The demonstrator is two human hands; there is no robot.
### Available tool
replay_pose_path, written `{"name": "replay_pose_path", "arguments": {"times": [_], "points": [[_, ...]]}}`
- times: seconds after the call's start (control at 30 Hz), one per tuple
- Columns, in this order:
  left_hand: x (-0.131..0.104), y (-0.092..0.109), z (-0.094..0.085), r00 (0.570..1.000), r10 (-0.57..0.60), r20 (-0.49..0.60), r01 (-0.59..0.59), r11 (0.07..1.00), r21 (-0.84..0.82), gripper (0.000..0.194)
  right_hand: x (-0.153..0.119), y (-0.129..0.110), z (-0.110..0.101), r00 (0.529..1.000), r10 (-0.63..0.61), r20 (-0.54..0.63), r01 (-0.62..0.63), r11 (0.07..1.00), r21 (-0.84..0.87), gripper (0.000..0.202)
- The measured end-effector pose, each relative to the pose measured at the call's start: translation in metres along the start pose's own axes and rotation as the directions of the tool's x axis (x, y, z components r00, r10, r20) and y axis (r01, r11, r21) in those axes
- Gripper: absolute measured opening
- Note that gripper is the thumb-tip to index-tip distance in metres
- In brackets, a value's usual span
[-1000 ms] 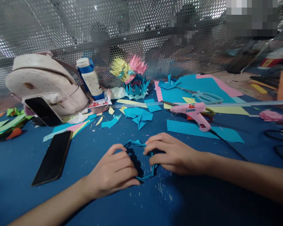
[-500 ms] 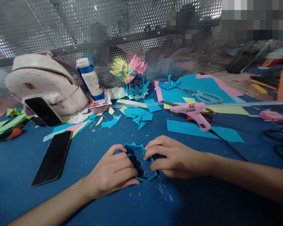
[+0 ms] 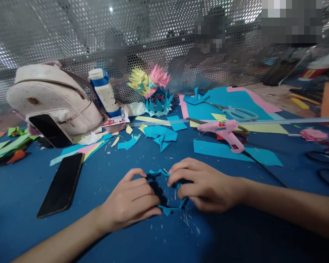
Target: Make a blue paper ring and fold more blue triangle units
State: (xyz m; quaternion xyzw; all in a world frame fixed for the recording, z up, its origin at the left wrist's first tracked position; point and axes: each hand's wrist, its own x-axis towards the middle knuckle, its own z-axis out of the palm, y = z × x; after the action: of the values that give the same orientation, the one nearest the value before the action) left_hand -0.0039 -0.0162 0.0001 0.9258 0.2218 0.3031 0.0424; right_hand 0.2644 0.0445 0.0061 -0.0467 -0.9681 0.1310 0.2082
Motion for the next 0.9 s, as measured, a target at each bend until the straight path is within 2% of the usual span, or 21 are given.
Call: {"name": "replay_pose_path", "arguments": {"times": [0.17,0.23,0.5,0.73,0.9], "points": [[-0.0005,0.0005,0.0002,1.000,-0.004,0.004,0.004,1.000,-0.006,0.019,0.0010,-0.0002,0.0051,1.000,-0.013,-0.009,0.012,0.996,-0.083,0.011],[-0.0003,0.0008,0.0001,1.000,-0.008,0.003,0.008,1.000,-0.005,0.020,0.0007,0.0005,0.0069,0.999,-0.004,-0.035,0.000,0.994,-0.107,0.016],[0.0004,0.0005,-0.0005,1.000,-0.001,0.008,0.001,0.999,-0.034,0.018,-0.0020,0.0026,0.0030,0.998,0.033,-0.049,-0.036,0.996,-0.077,0.025],[-0.0005,-0.0001,0.0003,1.000,0.007,0.003,-0.007,0.999,-0.038,0.017,-0.0004,0.0010,0.0052,1.000,-0.013,0.002,0.013,0.998,-0.069,0.015],[-0.0004,-0.0007,-0.0004,1.000,-0.003,0.017,0.004,0.999,-0.037,0.020,-0.0022,0.0039,0.0067,1.000,-0.012,-0.025,0.009,0.995,-0.104,0.022]]}}
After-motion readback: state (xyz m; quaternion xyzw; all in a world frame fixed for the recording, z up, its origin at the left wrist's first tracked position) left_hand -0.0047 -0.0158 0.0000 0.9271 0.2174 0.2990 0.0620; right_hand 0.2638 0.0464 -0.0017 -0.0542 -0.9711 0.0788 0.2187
